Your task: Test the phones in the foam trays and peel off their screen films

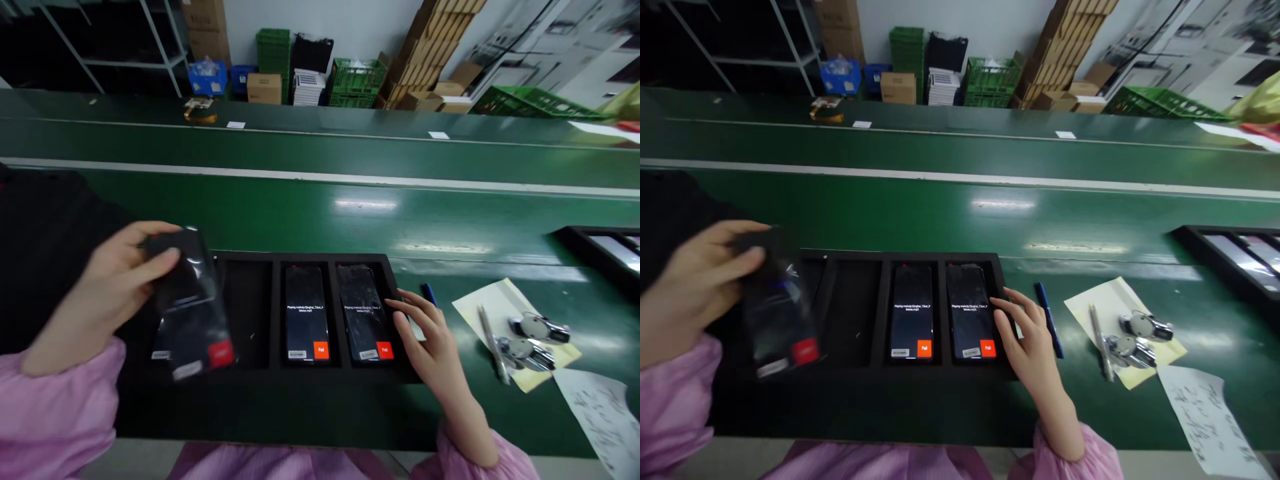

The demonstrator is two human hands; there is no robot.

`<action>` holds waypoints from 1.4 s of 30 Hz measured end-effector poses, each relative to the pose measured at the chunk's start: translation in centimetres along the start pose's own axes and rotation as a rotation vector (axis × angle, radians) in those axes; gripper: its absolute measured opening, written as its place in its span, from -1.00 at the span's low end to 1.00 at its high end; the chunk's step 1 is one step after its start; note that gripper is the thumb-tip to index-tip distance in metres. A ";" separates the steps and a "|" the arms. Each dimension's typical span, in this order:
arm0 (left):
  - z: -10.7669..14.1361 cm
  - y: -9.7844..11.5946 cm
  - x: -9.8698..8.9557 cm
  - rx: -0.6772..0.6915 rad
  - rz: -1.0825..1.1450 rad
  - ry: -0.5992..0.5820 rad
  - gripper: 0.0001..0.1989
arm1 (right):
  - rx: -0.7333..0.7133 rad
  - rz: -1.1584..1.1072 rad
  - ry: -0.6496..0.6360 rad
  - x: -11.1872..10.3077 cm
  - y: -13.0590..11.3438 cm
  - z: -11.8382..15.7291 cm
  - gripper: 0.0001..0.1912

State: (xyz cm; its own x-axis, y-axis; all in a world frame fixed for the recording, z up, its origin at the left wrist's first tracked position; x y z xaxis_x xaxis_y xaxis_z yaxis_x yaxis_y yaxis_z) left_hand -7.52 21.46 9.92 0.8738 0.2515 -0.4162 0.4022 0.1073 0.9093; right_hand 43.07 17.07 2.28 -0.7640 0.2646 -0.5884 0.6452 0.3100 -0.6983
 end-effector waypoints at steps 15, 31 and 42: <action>-2.9 0.9 12.6 0.429 -0.698 -0.349 -0.58 | -0.122 0.013 -0.025 0.0 -4.2 -0.2 -0.66; 14.4 -6.1 3.7 0.883 -1.158 0.410 -0.46 | -0.421 0.054 0.086 1.1 -8.6 5.4 -0.52; 14.0 -5.5 4.7 0.890 -1.008 0.237 -0.58 | -0.555 0.021 -0.133 7.7 -15.0 4.7 -0.41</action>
State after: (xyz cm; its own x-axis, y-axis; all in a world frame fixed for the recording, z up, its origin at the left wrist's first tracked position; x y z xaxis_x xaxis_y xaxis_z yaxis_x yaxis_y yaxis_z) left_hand -1.80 8.62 2.91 0.0684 0.6006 -0.7967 0.9485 -0.2867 -0.1347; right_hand 27.47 10.14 6.29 -0.7214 0.1704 -0.6712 0.5376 0.7487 -0.3878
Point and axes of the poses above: each hand's wrist, its own z-axis away from the middle knuckle, its own x-axis out of the palm, y = z × x, the point moved 10 cm from there along -z, towards the middle knuckle, and after that the axes turned 10 degrees about -z, right-handed, at the moved point
